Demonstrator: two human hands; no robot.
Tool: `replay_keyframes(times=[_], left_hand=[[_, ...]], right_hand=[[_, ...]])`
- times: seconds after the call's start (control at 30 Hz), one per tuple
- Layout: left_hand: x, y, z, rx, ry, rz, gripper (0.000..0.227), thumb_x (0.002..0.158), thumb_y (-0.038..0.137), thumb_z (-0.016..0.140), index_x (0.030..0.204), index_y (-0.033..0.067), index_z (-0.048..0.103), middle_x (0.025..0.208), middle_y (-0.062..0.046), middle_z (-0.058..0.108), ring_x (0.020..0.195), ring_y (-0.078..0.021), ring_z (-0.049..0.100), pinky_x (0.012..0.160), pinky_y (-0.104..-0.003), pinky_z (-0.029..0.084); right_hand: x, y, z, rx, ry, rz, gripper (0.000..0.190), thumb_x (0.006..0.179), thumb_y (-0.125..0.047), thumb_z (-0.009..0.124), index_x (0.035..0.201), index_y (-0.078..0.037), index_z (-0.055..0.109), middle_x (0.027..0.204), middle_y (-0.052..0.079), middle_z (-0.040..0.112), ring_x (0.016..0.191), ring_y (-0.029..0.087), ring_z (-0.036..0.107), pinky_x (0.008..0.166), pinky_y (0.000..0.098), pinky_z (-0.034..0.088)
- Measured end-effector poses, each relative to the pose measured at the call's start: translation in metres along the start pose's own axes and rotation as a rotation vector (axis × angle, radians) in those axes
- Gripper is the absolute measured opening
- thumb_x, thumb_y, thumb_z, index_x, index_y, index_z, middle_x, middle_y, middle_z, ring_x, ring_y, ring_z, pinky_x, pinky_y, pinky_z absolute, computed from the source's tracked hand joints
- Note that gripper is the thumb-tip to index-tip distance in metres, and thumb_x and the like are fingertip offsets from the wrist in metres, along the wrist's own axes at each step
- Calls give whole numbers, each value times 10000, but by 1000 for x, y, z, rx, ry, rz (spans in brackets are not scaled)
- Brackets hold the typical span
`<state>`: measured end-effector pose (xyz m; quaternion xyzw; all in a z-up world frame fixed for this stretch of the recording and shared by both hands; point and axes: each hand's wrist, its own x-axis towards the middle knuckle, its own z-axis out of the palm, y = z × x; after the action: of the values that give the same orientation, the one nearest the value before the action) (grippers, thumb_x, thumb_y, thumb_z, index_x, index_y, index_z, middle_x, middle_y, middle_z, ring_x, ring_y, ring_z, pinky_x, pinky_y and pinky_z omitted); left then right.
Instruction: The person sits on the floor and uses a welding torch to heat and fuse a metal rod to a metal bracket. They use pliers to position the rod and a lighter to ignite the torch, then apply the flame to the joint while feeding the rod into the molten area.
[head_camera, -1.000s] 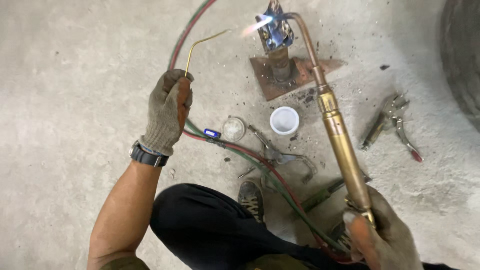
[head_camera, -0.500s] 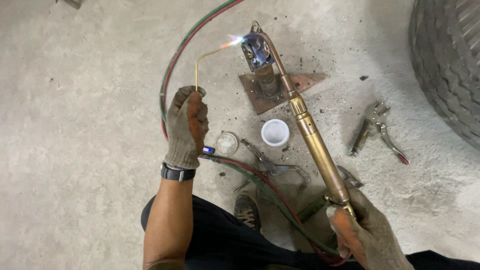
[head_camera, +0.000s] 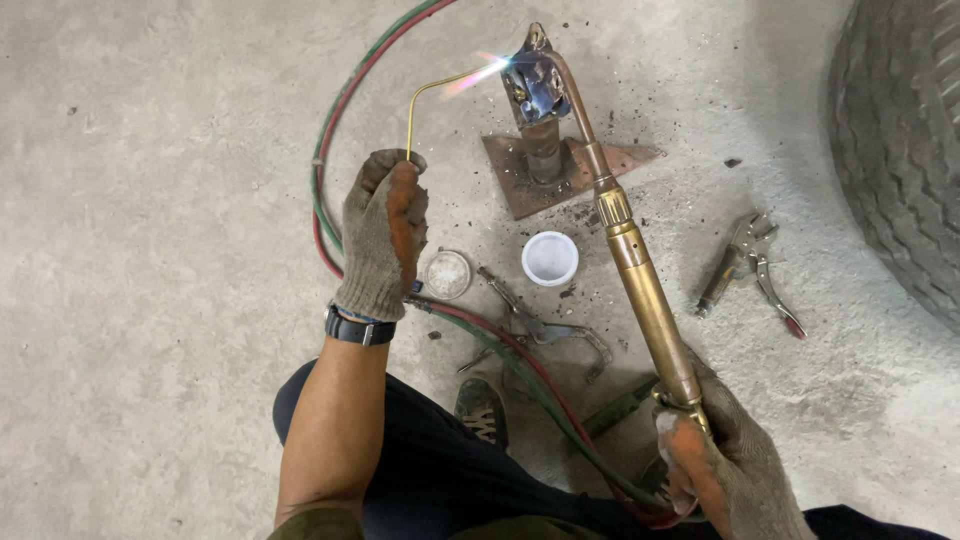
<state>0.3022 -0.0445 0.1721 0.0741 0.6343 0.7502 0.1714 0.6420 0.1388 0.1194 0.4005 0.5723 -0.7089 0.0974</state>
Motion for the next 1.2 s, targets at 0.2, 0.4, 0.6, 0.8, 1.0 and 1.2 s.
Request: replay_keyframes(times=[0.2, 0.4, 0.6, 0.8, 1.0, 1.2], left_hand=[[0, 3, 1, 12, 45, -42, 86, 971, 190, 612, 984, 106, 617, 592, 90, 404, 450, -15, 277, 369, -209, 215], [-2, 3, 4, 18, 35, -40, 108, 1009, 214, 623, 987, 109, 632, 618, 106, 390, 491, -8, 303, 401, -204, 239], [-2, 3, 3, 7, 33, -48, 114, 1018, 217, 606, 993, 108, 626, 603, 103, 385, 472, -5, 291, 384, -200, 231], [-4, 7, 2, 48, 56, -26, 103, 1017, 189, 581, 1013, 90, 611, 609, 89, 412, 459, -9, 284, 380, -204, 236], [-5, 5, 2, 15, 25, -43, 117, 1031, 211, 589, 1023, 95, 597, 596, 90, 391, 465, -9, 298, 386, -203, 235], [-9, -15, -21, 199, -10, -53, 153, 1051, 202, 627, 1065, 50, 621, 689, 69, 413, 550, -46, 331, 437, -245, 256]], right_hand=[[-3, 2, -1, 66, -32, -83, 699, 999, -225, 615, 1645, -137, 364, 728, 79, 529, 514, 151, 531, 419, 338, 515], [0, 4, -3, -14, -16, 23, 567, 966, -244, 622, 1477, -68, 452, 697, 100, 570, 481, 186, 572, 413, 352, 522], [2, 7, -4, -12, -46, 25, 531, 970, -269, 642, 1411, -20, 481, 705, 103, 562, 484, 184, 572, 408, 353, 520], [2, 5, -2, 8, 3, -20, 622, 957, -283, 651, 1505, -81, 436, 738, 84, 576, 491, 168, 563, 409, 340, 505], [-4, -2, 4, 7, -23, -56, 621, 976, -282, 644, 1538, -97, 454, 745, 84, 558, 481, 164, 566, 411, 322, 506], [-17, -10, 2, 7, 41, -46, 547, 917, -238, 637, 1414, -36, 533, 717, 77, 564, 512, 138, 552, 429, 307, 498]])
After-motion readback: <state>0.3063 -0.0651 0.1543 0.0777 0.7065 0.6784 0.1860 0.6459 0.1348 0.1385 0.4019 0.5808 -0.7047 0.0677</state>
